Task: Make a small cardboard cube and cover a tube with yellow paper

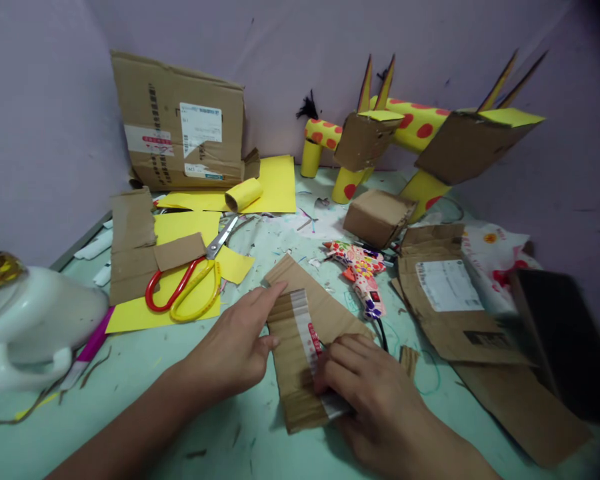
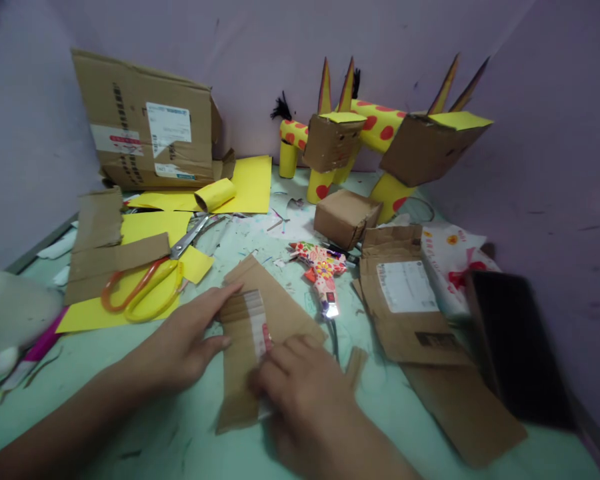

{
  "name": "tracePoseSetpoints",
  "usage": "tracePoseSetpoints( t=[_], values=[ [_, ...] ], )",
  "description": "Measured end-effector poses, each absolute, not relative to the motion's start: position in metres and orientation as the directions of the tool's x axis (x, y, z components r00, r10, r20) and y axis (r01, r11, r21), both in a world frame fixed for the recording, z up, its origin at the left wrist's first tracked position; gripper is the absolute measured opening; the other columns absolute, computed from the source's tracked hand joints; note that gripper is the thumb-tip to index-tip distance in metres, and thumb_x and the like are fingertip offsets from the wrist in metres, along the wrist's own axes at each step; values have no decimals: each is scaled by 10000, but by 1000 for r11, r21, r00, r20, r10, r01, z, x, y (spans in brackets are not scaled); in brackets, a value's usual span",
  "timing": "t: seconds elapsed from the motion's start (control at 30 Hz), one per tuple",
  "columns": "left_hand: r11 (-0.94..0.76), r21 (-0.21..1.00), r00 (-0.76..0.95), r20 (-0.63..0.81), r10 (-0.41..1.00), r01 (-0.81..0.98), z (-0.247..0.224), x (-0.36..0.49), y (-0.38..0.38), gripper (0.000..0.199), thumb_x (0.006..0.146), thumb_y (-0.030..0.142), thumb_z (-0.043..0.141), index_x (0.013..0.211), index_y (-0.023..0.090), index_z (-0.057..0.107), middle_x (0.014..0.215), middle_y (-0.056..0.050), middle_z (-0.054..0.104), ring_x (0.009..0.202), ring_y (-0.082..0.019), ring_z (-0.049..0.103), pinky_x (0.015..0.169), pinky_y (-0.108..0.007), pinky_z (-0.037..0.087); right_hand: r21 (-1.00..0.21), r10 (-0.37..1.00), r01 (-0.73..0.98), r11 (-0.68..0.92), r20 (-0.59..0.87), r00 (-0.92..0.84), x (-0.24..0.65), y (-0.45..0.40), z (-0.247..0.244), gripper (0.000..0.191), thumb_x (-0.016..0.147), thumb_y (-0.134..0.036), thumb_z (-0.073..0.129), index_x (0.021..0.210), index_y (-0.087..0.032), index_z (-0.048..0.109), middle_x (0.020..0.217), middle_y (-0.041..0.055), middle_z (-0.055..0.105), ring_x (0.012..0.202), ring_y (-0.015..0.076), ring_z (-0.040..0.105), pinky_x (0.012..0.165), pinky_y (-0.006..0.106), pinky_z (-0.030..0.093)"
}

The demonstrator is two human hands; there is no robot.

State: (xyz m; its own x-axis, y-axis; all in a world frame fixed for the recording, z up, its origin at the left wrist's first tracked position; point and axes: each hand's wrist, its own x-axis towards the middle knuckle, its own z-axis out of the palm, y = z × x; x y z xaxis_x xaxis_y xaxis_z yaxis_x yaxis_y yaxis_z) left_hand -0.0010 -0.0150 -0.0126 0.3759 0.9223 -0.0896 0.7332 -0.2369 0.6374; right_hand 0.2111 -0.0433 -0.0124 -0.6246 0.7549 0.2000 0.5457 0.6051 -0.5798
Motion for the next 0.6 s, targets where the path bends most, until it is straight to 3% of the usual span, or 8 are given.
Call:
tracePoseSetpoints(
  t=[0.07,0.13,0.23,0.3,0.4,0.6],
  values=[
    [-242,637,381,-87,920,731,-11,0,-15,682,774,131,503,1419,170,282,1326,-141,475,1202,-272,464,1017,-450,389,-600,761,546,585,175,-624,212,-44,-15,333,554,-43,539,837,-195,629,768,40,666,717,204,565,648,308,386],
    [-242,631,385,-97,918,737,-9,0,-16,684,779,133,494,1425,172,276,1329,-144,474,1216,-281,456,1015,-456,392,-615,770,551,564,151,-621,212,-44,-16,544,565,-69,562,1101,-161,578,933,81,688,831,241,582,740,341,414],
    [-246,620,388,-102,916,745,-9,0,-16,669,784,134,489,1421,180,288,1325,-139,484,1228,-283,451,1017,-459,392,-620,781,585,523,75,-620,207,-39,-11,862,630,-157,613,1415,-68,267,1107,163,649,955,294,572,880,425,394],
    [-243,619,383,-103,918,747,-10,0,-16,670,782,137,498,1418,194,294,1326,-130,488,1236,-281,448,1019,-457,392,-614,790,638,465,-38,-612,203,-34,-4,993,674,-294,665,1466,-43,121,1083,186,651,942,317,571,879,455,401],
    [-238,623,377,-100,921,746,-11,0,-15,678,775,134,515,1413,215,300,1331,-121,491,1240,-281,448,1025,-462,387,-567,784,725,390,-209,-585,197,-27,7,1131,633,-420,736,1483,-72,76,963,159,669,892,329,565,810,442,440],
    [-214,628,365,-121,923,748,-9,2,-15,683,756,120,530,1404,191,326,1345,-135,482,1232,-287,455,1041,-473,370,-543,786,763,350,-273,-555,196,-23,9,1146,613,-459,758,1488,-126,97,927,138,648,842,304,554,758,409,451]
  ],
)
